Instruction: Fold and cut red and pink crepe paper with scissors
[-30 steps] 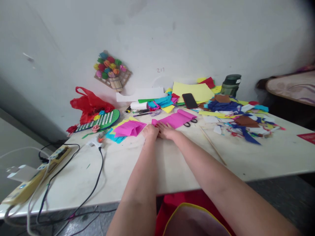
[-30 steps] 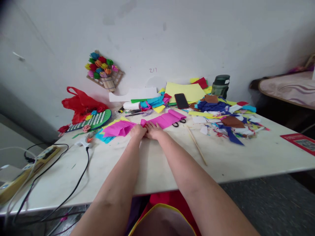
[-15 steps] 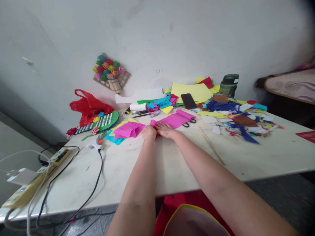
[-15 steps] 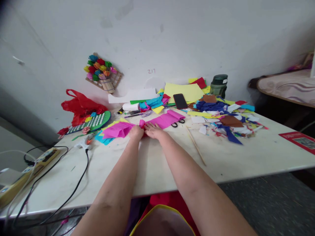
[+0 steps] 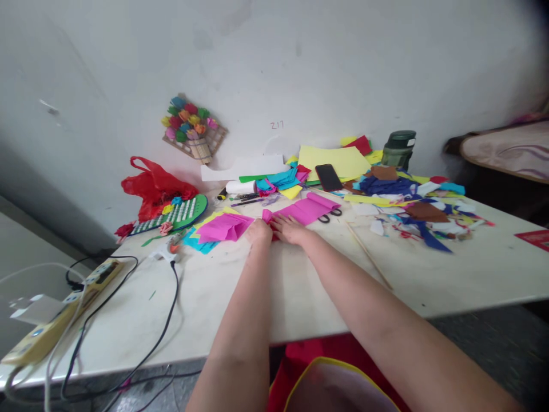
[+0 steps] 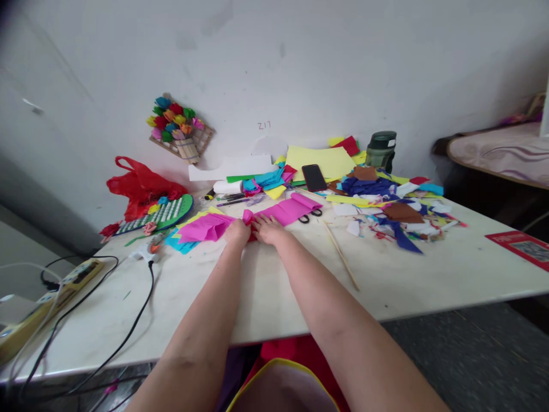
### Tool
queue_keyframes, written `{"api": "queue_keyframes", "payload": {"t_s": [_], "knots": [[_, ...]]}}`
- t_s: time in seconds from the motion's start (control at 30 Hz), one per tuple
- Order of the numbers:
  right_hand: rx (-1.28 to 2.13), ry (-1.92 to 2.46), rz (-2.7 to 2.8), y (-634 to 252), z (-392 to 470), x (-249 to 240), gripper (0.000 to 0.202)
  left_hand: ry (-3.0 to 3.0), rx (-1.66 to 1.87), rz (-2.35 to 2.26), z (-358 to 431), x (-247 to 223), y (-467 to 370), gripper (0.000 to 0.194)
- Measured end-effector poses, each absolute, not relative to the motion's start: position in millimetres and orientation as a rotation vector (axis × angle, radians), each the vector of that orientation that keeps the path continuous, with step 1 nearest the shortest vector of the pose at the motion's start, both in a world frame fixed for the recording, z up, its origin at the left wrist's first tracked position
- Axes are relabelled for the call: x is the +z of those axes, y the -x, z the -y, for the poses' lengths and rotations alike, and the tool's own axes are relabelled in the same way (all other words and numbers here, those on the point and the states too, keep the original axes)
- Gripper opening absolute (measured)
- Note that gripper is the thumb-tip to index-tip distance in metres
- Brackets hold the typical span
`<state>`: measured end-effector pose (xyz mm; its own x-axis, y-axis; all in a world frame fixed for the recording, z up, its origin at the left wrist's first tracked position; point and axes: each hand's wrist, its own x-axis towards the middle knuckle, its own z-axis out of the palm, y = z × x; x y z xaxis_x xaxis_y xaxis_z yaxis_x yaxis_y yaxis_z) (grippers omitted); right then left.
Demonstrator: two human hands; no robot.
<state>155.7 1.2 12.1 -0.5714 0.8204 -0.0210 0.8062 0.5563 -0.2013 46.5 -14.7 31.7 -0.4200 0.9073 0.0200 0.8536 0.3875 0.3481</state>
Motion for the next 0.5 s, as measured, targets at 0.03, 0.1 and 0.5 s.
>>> {"api": "queue_keyframes", "payload": {"t_s": [0.03, 0.1, 0.5], "knots": [[0.29, 1.425, 2.717, -155.4, 0.3, 13.2, 0.056, -1.598, 0.459, -2.46, 13.9, 30.8, -45.6, 0.031], [0.293, 1.439, 2.726, -155.4, 2.3, 14.9, 0.056, -1.614, 0.455, -2.454, 12.1, 29.4, -44.1, 0.032], [0.352, 1.457, 2.686, -156.2, -6.7, 5.0, 0.059, -1.513, 0.409, -2.41, 7.1, 38.7, -45.1, 0.037]]}}
